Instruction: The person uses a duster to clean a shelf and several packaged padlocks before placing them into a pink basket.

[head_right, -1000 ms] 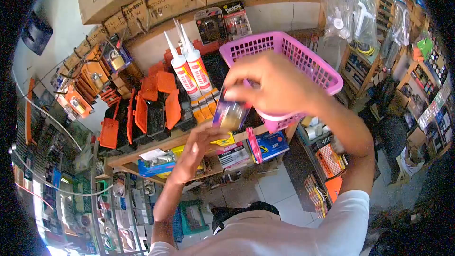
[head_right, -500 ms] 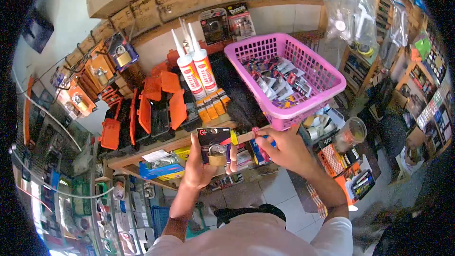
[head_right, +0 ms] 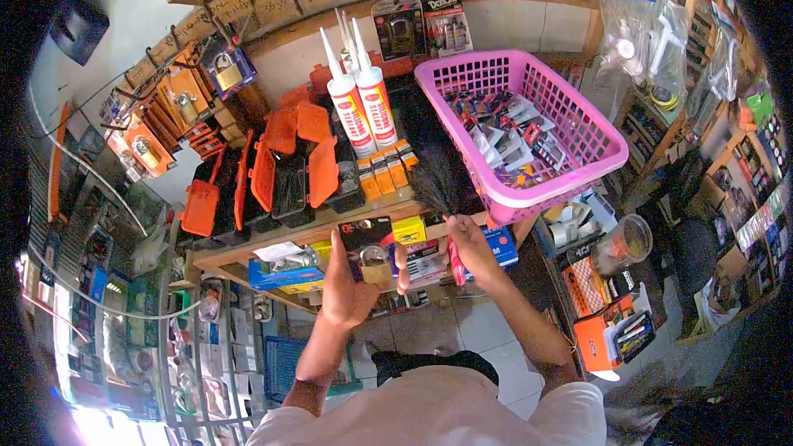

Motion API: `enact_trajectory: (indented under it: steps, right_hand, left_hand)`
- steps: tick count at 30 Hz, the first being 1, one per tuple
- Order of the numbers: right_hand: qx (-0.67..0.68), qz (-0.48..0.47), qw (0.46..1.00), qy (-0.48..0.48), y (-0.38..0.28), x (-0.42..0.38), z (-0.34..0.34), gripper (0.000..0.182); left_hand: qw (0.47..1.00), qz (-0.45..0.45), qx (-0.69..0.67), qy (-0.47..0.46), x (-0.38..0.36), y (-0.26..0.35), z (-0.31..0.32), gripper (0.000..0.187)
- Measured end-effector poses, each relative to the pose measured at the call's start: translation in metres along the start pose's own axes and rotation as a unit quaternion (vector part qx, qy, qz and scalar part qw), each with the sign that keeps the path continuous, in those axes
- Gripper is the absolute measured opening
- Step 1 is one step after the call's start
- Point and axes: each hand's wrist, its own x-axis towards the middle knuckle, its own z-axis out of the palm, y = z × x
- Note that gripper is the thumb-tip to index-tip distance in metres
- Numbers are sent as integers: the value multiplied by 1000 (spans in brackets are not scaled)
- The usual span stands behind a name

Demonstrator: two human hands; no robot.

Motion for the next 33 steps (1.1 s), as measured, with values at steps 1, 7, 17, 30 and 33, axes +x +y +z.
enact_trajectory:
  steps: [1,7,17,30,33]
  right_hand:
    - [-1,2,1000,-1,4,-3,4,37]
    - [119,-56,991,12,66,-67,34,34]
    - [-115,19,978,-175,110,-154,36,42]
    - [-135,-114,975,-133,104,-154,35,21]
    - [-160,-99,969,-158,99,-154,29,21]
  left_hand:
    - [1000,1,-1,2,1,1,-1,71]
    - [983,23,-136,120,14,-3,-33,63]
    - [978,116,-147,90,11,0,-64,64]
    - [957,139,43,250,6,30,-20,51]
    - [959,190,-108,183,5,17,-58,52]
